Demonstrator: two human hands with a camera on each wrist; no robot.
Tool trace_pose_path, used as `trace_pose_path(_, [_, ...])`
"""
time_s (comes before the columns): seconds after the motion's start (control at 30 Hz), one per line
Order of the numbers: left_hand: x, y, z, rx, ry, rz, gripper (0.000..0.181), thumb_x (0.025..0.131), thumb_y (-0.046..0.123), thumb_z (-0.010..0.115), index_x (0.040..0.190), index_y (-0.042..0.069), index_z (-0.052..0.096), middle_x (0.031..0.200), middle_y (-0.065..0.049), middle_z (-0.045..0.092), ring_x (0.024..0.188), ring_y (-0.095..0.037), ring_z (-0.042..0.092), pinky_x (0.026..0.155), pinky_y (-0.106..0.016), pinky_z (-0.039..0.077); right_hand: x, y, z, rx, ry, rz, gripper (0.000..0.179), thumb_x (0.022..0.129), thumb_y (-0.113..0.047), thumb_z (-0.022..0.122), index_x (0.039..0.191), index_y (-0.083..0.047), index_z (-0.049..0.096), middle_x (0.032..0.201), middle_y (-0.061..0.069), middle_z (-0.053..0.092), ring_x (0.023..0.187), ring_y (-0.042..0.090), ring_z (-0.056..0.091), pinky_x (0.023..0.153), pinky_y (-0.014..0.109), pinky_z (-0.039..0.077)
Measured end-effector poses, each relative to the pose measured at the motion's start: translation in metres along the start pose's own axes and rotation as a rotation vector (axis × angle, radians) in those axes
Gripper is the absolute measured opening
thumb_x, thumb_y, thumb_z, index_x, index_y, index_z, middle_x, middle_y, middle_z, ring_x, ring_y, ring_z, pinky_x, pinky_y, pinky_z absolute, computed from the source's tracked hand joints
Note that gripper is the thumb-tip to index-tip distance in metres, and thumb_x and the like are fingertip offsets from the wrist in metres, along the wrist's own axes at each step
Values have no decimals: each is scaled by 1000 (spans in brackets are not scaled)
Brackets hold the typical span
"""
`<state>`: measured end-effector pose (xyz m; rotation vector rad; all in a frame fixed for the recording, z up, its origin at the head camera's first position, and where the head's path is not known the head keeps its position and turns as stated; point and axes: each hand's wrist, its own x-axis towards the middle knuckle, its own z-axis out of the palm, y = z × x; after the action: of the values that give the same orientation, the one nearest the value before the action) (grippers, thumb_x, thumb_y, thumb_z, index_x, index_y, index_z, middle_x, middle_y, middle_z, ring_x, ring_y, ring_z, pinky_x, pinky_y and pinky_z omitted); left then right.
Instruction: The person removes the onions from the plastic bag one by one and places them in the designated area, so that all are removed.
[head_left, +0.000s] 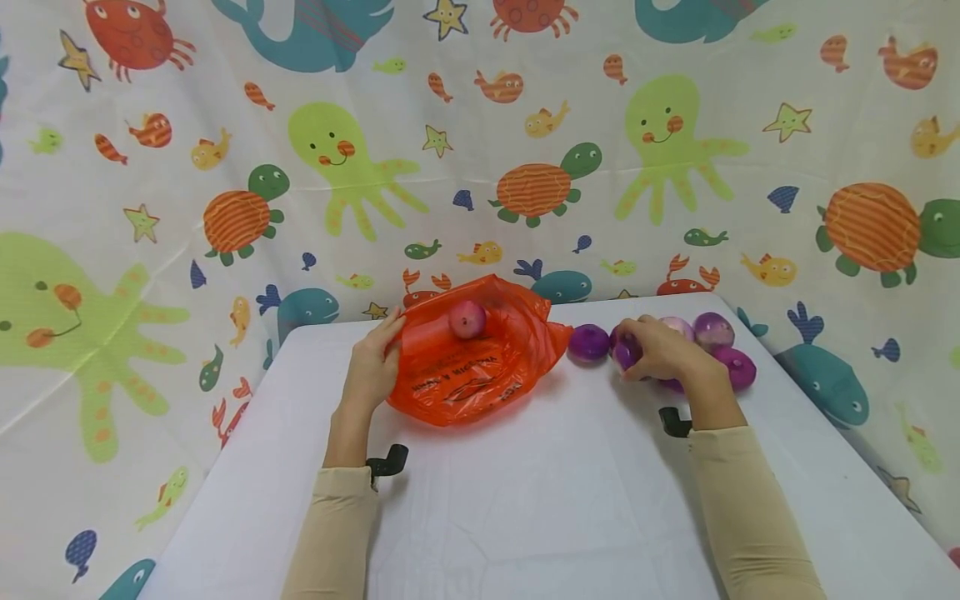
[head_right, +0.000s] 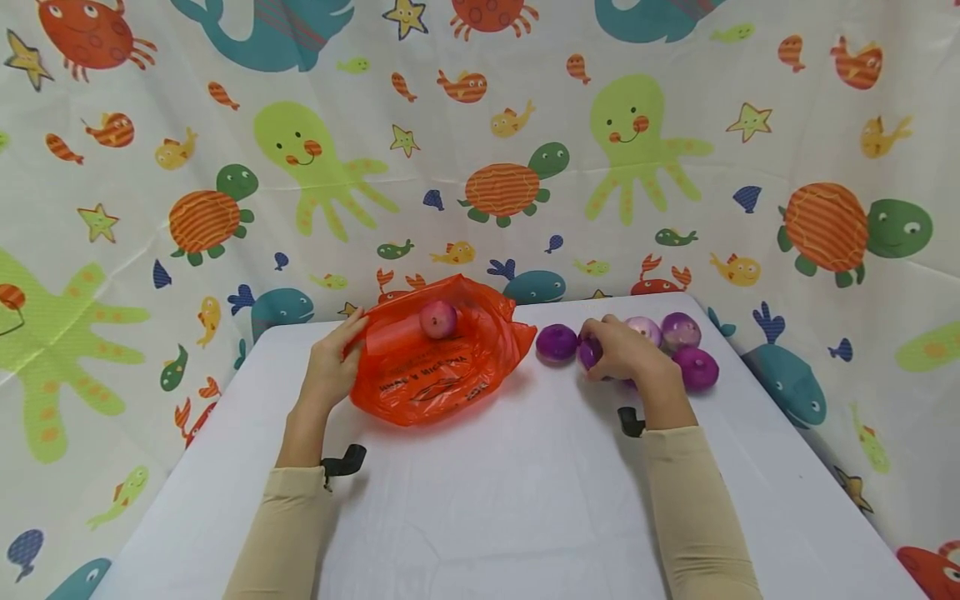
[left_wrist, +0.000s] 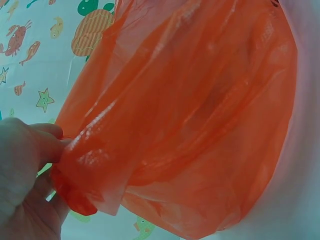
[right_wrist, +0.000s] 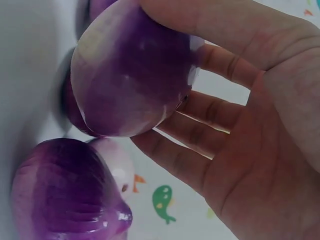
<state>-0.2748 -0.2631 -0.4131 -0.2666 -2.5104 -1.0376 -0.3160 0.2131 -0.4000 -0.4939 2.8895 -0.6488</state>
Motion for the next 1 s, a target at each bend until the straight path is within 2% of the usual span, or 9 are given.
trace_pose_path(0.27, [1, 0, 1, 1, -3, -4, 51, 104, 0, 57, 154, 12, 52, 164, -4, 44, 150, -33, 44, 116, -53, 45, 4, 4, 6, 6, -38, 21, 72, 80, -23, 90, 142, -11, 55, 134, 20, 53, 122, 41, 56, 101, 65, 54])
trace_pose_path(0.5, [1, -1, 2, -9, -3, -3, 52, 104, -1, 56, 154, 12, 52, 164, -9, 45, 151, -35, 44, 116, -54, 44, 5, 5, 11, -18, -64, 18, 70, 77, -21, 91, 137, -7, 59, 137, 22, 51, 123, 41, 56, 103, 65, 53])
trace_pose_path(0.87, [1, -3, 2, -5, 4, -10, 52, 103, -1, 57, 153, 12, 52, 164, -4, 44, 150, -34, 45, 114, -53, 46, 5, 4, 13, -40, -74, 27, 70, 76, -20, 91, 136, -3, 59, 136, 21, 53, 122, 40, 54, 103, 64, 53])
trace_pose_path(1.0, [1, -3, 1, -8, 6, -12, 52, 103, -1, 58, 153, 13, 53, 164, -3, 44, 150, -33, 45, 115, -53, 45, 4, 0, 10, -41, -56, 14, 65, 78, -20, 89, 135, -4, 61, 132, 19, 54, 120, 37, 56, 103, 62, 54])
